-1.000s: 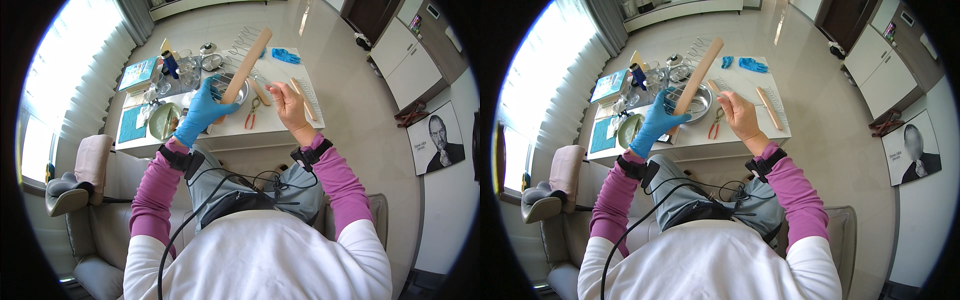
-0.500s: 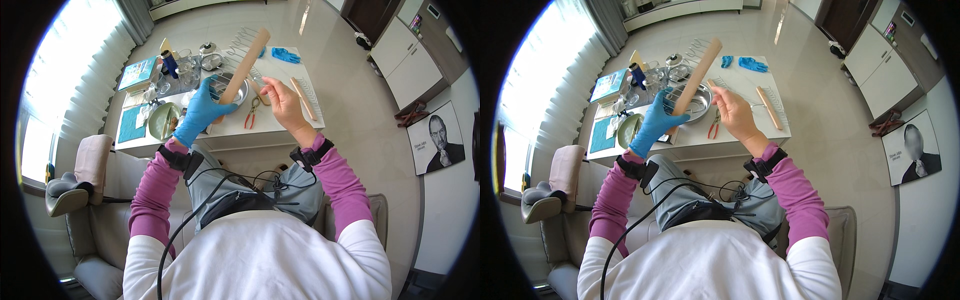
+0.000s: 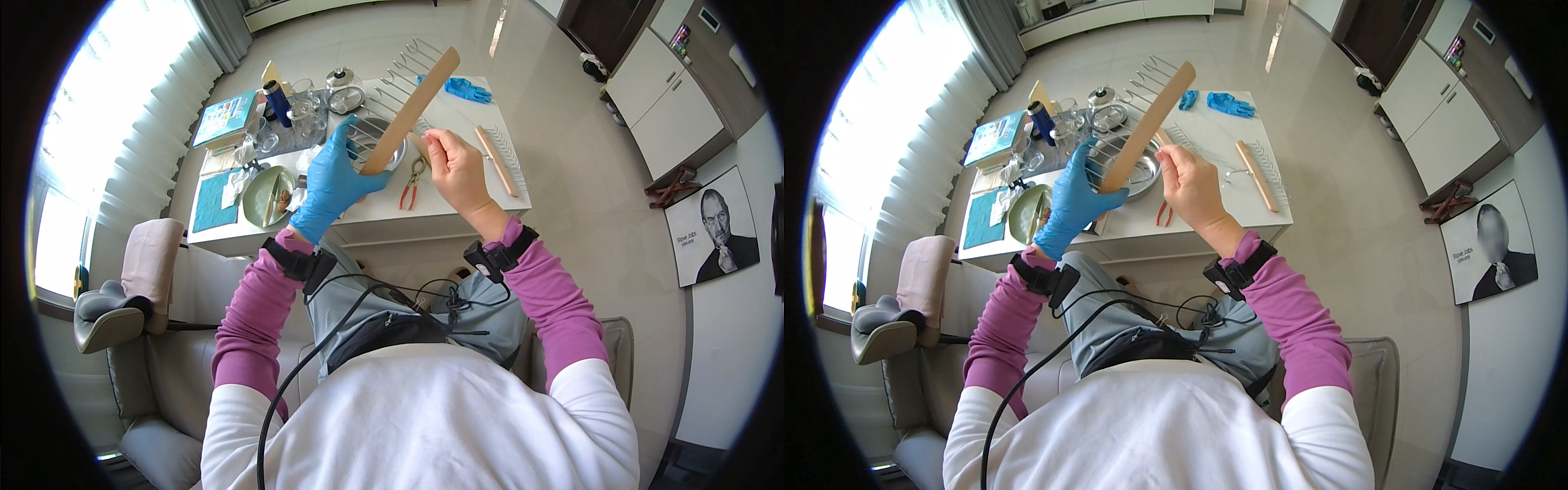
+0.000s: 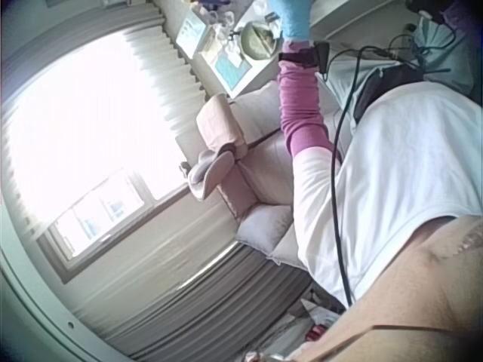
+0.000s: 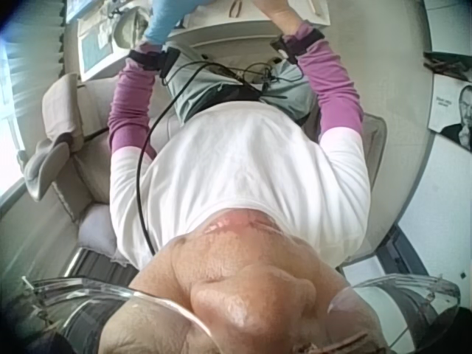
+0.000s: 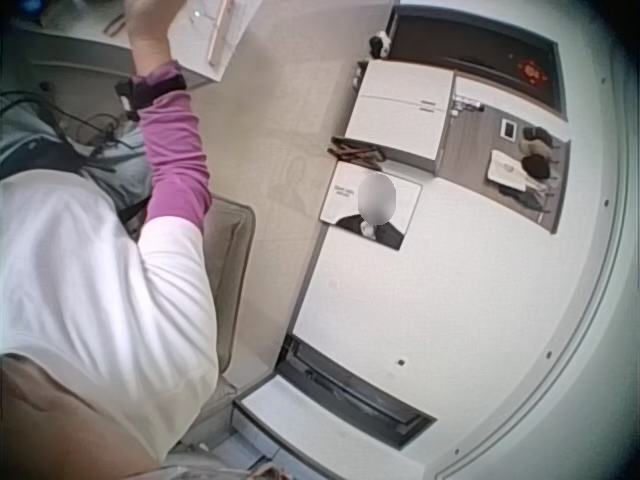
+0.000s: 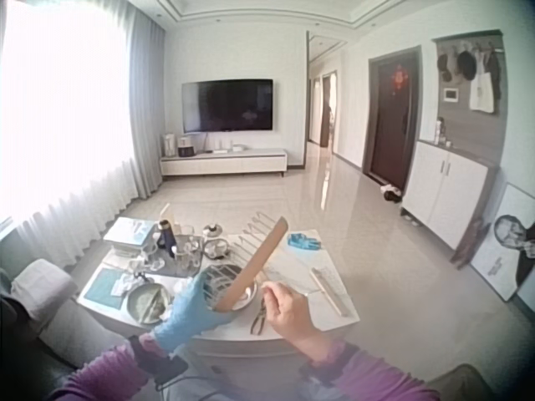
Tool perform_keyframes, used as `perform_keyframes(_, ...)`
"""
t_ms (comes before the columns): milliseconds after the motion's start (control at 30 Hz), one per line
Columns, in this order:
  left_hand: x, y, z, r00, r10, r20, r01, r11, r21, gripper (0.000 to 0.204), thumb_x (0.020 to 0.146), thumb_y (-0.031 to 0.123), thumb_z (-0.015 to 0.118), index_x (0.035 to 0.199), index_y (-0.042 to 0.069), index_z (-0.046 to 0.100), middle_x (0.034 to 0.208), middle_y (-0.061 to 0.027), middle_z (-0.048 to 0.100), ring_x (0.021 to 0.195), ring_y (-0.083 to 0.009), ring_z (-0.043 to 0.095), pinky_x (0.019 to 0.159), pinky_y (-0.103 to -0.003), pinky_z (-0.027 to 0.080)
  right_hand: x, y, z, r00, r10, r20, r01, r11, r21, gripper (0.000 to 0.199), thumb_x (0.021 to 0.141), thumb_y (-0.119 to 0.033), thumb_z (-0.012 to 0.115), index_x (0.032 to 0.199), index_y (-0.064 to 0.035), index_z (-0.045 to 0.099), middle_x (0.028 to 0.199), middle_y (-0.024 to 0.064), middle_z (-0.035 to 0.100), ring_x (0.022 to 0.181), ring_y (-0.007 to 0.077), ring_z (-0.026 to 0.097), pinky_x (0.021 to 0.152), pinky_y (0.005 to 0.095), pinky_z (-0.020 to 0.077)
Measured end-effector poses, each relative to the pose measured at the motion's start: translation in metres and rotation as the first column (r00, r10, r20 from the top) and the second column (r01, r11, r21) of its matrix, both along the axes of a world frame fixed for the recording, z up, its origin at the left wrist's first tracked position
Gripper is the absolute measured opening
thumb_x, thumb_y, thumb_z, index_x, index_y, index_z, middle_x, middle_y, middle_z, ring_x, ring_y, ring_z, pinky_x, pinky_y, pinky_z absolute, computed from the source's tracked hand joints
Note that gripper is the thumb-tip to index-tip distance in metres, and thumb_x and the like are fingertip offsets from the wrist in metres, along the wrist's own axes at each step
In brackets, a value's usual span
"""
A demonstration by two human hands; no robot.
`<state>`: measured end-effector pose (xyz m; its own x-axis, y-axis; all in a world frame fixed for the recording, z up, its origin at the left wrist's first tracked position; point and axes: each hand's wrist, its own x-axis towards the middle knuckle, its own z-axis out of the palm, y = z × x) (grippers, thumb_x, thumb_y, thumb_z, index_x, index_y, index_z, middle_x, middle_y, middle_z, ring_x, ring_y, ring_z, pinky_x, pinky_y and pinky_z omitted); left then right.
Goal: The person assembles a wooden rack with metal wire hooks. They insert each hook into pre-drilled holes on the wooden base, then bend the wire to secure it in place. The person handles multiple hooks and two wooden racks, placing completed racks on the table.
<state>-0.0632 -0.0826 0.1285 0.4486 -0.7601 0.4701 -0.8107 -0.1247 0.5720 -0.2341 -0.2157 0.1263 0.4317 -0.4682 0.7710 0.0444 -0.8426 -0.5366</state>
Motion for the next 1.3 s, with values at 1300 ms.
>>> perform_keyframes(1300, 0.016, 0.0, -0.023, 0.968, -0.088, -0.233, 0.082, 0.996, -0.035, 0.091, 0.061, 0.026, 0.088, 0.137, 0.004, 0.043, 0.086, -0.0035, 0.056, 0.074, -0.0127, 0.053, 0.069, -0.03, 0.05, -0.013, 0.002, 0.02, 0.97, 0.237, -0.046, -0.203, 0.905, 0.373, 0.034, 0.099, -0.021, 0.055, 0.121, 0.0051, 0.06, 0.098, 0.0085, 0.069, 0.086, 0.0131, 0.063, 0.081, 0.026, 0.0499)
